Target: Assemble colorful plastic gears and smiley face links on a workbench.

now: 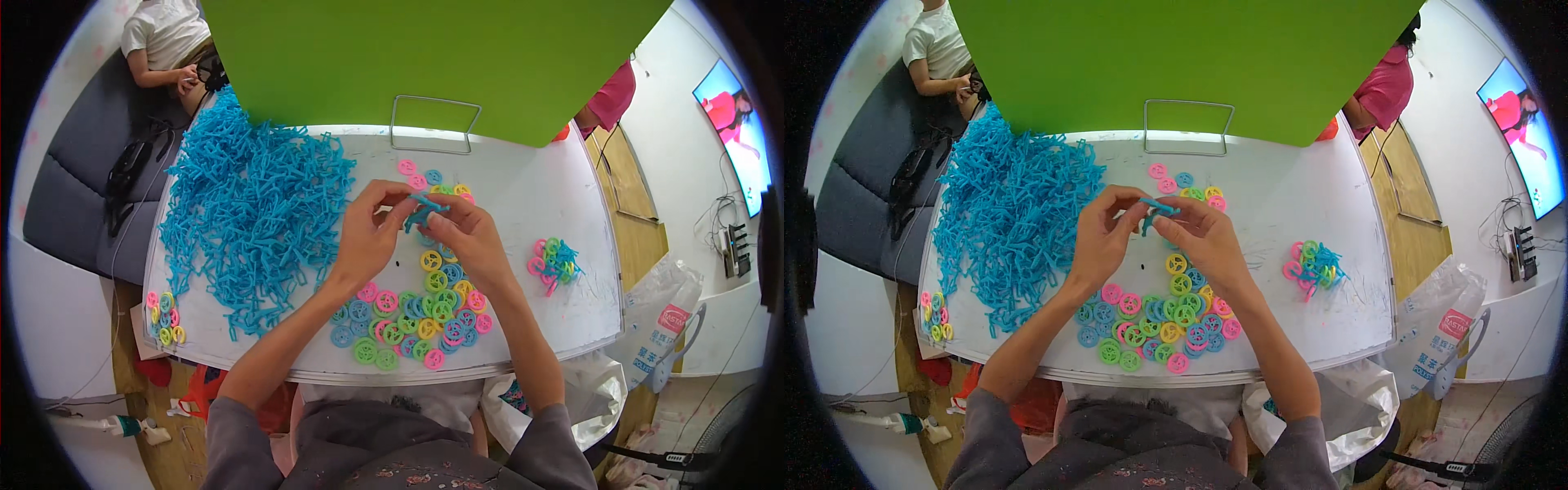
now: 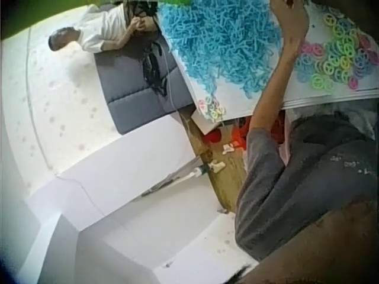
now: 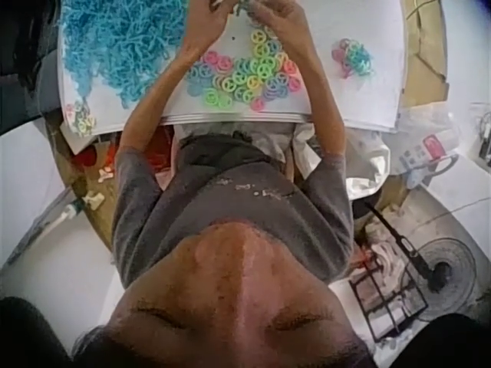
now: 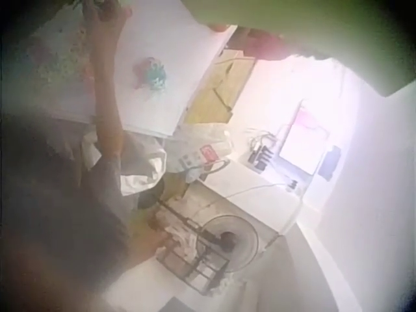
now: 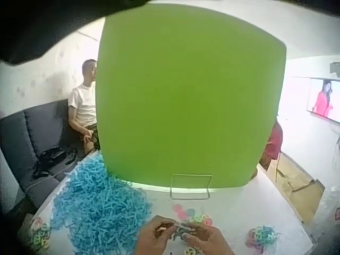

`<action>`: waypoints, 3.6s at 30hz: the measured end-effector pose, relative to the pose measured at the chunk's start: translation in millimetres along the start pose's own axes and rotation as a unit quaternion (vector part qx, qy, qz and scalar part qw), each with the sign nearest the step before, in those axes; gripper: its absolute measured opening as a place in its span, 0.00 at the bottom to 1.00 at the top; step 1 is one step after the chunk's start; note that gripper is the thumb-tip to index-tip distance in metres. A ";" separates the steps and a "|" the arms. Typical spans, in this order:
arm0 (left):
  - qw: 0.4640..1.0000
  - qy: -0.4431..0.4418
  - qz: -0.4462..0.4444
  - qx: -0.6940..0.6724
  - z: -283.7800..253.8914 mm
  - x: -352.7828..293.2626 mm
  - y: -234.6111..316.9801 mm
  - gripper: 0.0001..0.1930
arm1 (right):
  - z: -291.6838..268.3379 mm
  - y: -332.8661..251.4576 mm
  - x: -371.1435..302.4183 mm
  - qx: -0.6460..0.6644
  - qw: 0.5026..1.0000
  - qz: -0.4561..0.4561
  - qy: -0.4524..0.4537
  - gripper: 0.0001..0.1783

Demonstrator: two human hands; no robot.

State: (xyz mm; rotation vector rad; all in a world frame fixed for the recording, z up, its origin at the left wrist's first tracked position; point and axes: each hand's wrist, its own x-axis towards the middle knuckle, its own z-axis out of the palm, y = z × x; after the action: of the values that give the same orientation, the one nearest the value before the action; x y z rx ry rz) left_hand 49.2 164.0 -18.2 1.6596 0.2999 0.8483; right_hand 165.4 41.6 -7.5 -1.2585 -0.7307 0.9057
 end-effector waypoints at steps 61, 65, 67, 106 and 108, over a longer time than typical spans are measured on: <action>0.982 0.023 -0.148 -0.114 -1.7 -23.1 -8.8 0.04 | 7.5 26.0 -6.4 -0.098 0.992 -0.042 0.073 0.08; 0.982 0.042 -0.160 -0.096 -0.4 -22.8 -10.1 0.03 | 12.5 22.6 -8.5 -0.105 0.991 -0.010 0.081 0.09; 0.982 0.036 -0.164 -0.086 0.2 -24.1 -10.7 0.03 | 11.7 23.8 -8.8 -0.095 0.992 -0.001 0.082 0.10; 0.972 0.099 -0.117 -0.177 13.4 -31.7 -5.2 0.07 | 26.1 23.2 -10.3 -0.116 0.980 -0.011 0.159 0.12; 0.975 0.097 -0.120 -0.160 11.2 -32.5 -3.9 0.07 | 29.7 23.0 -10.3 -0.107 0.980 -0.012 0.169 0.12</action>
State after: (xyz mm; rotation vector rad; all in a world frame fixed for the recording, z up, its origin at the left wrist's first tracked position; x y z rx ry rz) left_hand 34.8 137.0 -34.3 1.2152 0.4640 0.8285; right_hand 131.1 48.0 -24.6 -1.5434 -0.5808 0.5820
